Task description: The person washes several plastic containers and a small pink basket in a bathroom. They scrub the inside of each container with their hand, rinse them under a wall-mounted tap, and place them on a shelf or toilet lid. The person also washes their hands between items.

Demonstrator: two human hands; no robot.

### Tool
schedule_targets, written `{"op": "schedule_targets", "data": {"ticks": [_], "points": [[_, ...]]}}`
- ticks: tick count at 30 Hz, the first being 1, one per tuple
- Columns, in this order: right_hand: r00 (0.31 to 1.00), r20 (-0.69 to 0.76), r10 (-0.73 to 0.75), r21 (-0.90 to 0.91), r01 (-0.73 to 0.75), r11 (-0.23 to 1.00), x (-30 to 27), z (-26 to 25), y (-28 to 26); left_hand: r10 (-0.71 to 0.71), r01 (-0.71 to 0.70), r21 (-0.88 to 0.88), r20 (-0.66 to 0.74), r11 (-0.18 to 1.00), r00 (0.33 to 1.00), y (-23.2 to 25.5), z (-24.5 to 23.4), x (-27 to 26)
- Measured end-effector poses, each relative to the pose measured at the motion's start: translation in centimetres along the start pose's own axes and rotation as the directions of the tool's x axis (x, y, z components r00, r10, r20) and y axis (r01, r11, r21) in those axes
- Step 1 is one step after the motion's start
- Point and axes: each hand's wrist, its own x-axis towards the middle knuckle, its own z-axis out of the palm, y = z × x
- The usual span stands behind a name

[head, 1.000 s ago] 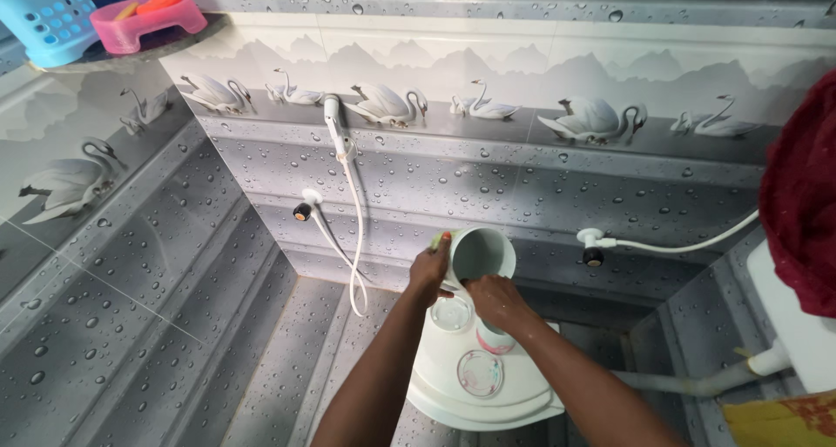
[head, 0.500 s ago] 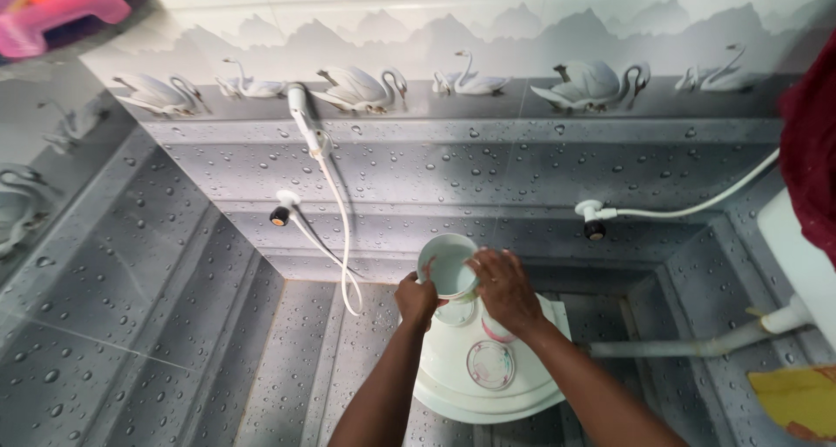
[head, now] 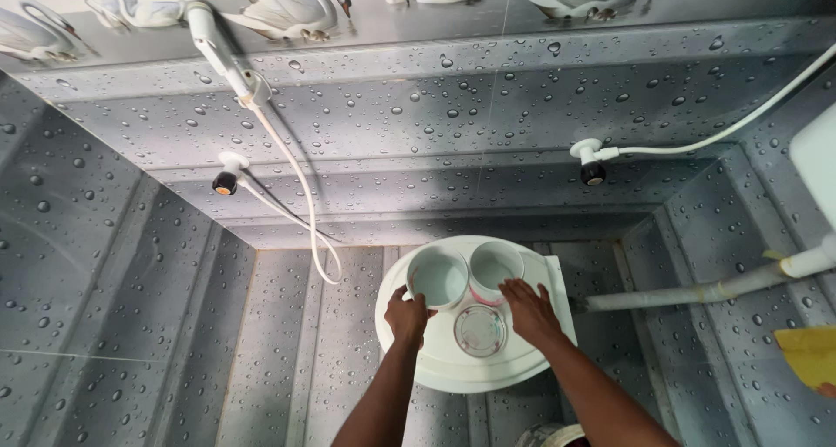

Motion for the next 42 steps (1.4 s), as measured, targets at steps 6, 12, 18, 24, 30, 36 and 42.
{"op": "schedule_targets", "data": {"ticks": [6, 12, 18, 24, 30, 36, 42], "points": [[0.99, -0.117, -0.074, -0.038, 0.07, 0.997, 1.8, 2.8, 1.1, 0.008, -0.01, -0.062, -0.028, 0.998, 1.0, -1.7, 1.5, 0.6], [0.939, -0.34, -0.044, 0.09, 0.079, 0.993, 2.5, 0.1, 1.4, -0.024, 0.018, -0.116, -0.05, 0.993, 0.998, -3.0, 3.3, 1.6], [0.728, -0.68, -0.088, 0.057, 0.172, 0.984, 2.2, -8.3, 2.2, -0.046, 0.044, -0.155, -0.012, 0.987, 0.999, -3.7, 7.3, 2.6], [0.622, -0.777, -0.092, 0.093, 0.259, 0.961, 0.9, -14.1, 0.4, -0.078, 0.086, -0.096, 0.092, 0.992, 0.993, -6.1, 12.4, 2.9], [0.646, -0.75, -0.142, 0.108, 0.331, 0.937, 0.0, -12.9, 0.1, -0.149, 0.153, -0.014, 0.176, 0.988, 0.973, -8.8, 13.7, 3.8], [0.643, -0.737, -0.207, 0.103, 0.41, 0.906, -1.1, -12.9, -0.7, 0.191, -0.156, 0.32, -0.08, 0.935, 0.978, -7.1, 12.1, 3.4], [0.483, -0.786, -0.386, -0.078, 0.542, 0.837, -2.4, -15.6, -4.7, -0.086, 0.265, -0.565, 0.323, 0.781, 0.943, 2.5, 10.1, 1.4]]}}
